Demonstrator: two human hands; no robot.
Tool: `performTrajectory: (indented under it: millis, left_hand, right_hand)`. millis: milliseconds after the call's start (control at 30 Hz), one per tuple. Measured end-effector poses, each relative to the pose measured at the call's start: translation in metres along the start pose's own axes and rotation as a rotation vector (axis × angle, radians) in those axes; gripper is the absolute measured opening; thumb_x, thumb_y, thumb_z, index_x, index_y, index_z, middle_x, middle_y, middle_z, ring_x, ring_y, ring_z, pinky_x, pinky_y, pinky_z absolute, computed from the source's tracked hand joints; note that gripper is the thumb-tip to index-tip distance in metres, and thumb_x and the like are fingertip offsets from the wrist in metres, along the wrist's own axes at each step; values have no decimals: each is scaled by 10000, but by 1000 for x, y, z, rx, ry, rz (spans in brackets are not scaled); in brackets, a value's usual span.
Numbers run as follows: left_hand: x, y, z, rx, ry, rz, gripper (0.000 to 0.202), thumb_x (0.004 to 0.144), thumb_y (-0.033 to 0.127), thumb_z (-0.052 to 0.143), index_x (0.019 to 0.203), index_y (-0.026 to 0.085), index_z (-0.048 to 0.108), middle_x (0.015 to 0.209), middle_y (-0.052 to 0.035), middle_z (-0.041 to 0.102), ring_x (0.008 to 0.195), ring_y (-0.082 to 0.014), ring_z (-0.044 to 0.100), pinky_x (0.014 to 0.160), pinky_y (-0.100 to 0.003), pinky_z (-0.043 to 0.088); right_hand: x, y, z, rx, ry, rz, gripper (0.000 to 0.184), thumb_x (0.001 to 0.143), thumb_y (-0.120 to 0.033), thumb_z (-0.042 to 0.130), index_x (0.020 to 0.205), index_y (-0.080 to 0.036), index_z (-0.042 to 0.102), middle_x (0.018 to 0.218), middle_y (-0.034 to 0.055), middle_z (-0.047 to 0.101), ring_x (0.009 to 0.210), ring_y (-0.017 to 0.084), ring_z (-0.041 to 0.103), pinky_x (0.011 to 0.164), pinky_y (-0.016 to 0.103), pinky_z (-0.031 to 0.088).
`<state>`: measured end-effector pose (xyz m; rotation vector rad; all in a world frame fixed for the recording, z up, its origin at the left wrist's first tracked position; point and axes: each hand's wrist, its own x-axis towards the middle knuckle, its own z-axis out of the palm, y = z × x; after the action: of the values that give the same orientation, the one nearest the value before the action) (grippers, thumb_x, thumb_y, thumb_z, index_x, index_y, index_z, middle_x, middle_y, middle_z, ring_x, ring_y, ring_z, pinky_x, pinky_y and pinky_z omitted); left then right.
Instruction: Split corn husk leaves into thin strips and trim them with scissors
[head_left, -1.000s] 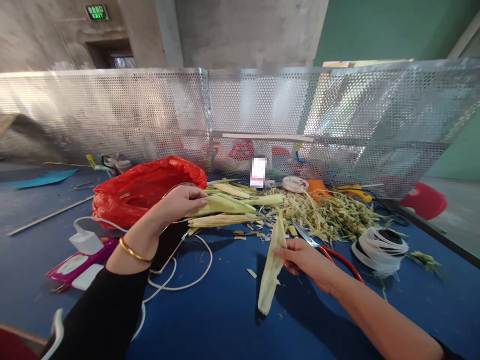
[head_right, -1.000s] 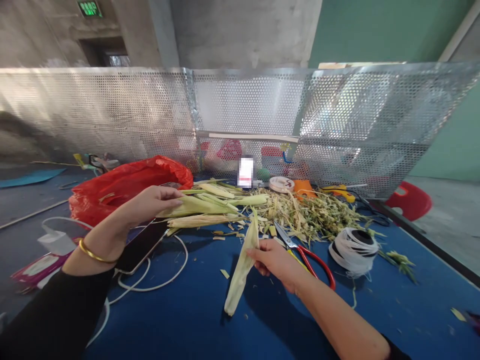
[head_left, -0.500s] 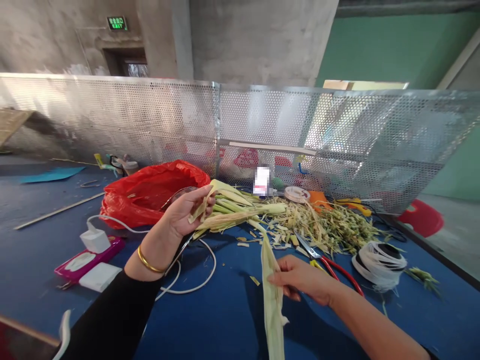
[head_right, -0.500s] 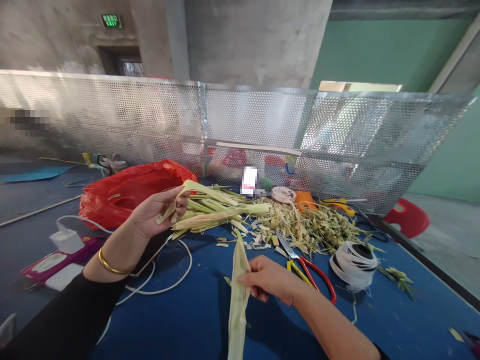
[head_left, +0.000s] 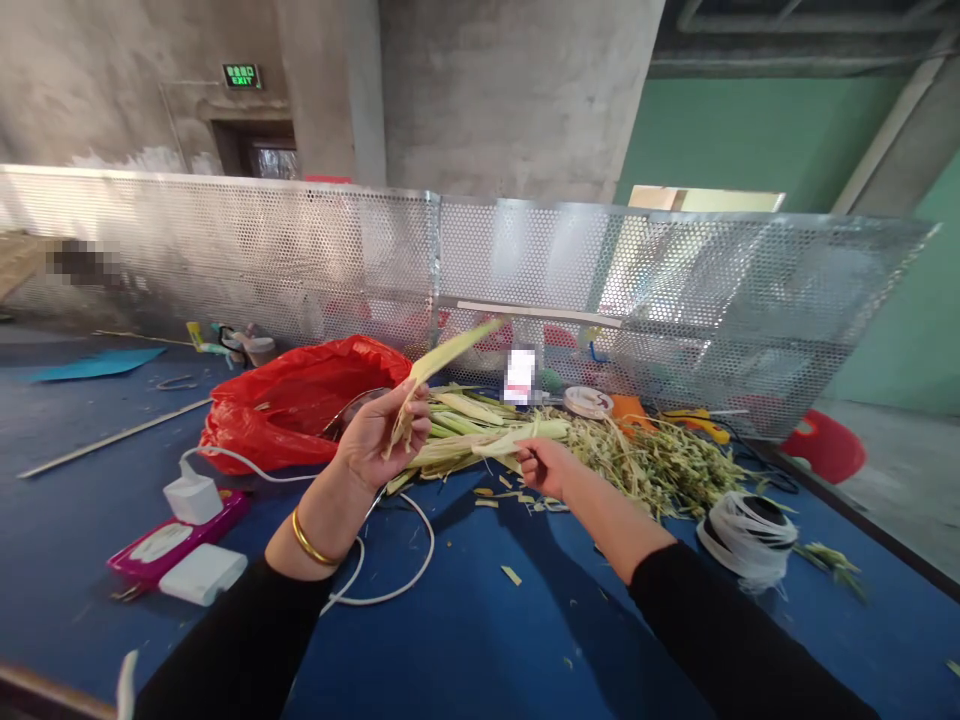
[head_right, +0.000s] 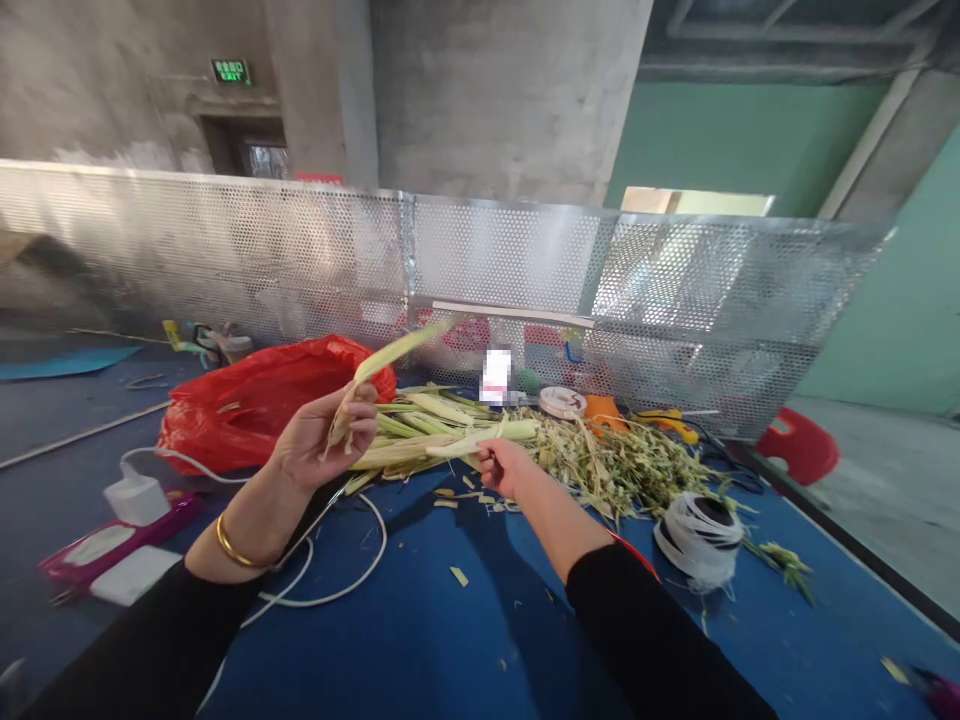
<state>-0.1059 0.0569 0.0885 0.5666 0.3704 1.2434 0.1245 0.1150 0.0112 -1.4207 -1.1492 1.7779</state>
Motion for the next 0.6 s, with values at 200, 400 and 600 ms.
performTrajectory:
  millis: [200, 400, 600]
  left_hand:
    - [3, -13, 0, 18, 26, -47, 127, 897, 112, 453, 816, 124, 550, 603, 29, 507, 457, -27, 514, 443, -114, 457]
    - [0, -45, 10, 192, 23, 6, 105, 753, 105, 633, 794, 148, 547, 599, 46, 514, 457, -44, 522, 415, -127, 445]
    - [4, -67, 3, 398, 100, 56, 221, 633, 197, 753, 788, 146, 603, 576, 41, 577, 457, -52, 534, 423, -131, 420]
  right_hand:
    - [-8, -2, 1, 33, 12, -48, 329, 908, -314, 561, 1196, -156, 545, 1190, 91, 578, 993, 215, 604, 825, 419, 522]
    - [-6, -58, 13, 137, 10, -287, 197, 961, -243, 429, 933, -145, 598, 793, 62, 664, 692, 118, 625, 639, 234, 521]
    - [-18, -30, 13, 75, 44, -341, 163, 830, -265, 616, 754, -122, 609, 586, 22, 605, 466, 101, 531, 436, 211, 371]
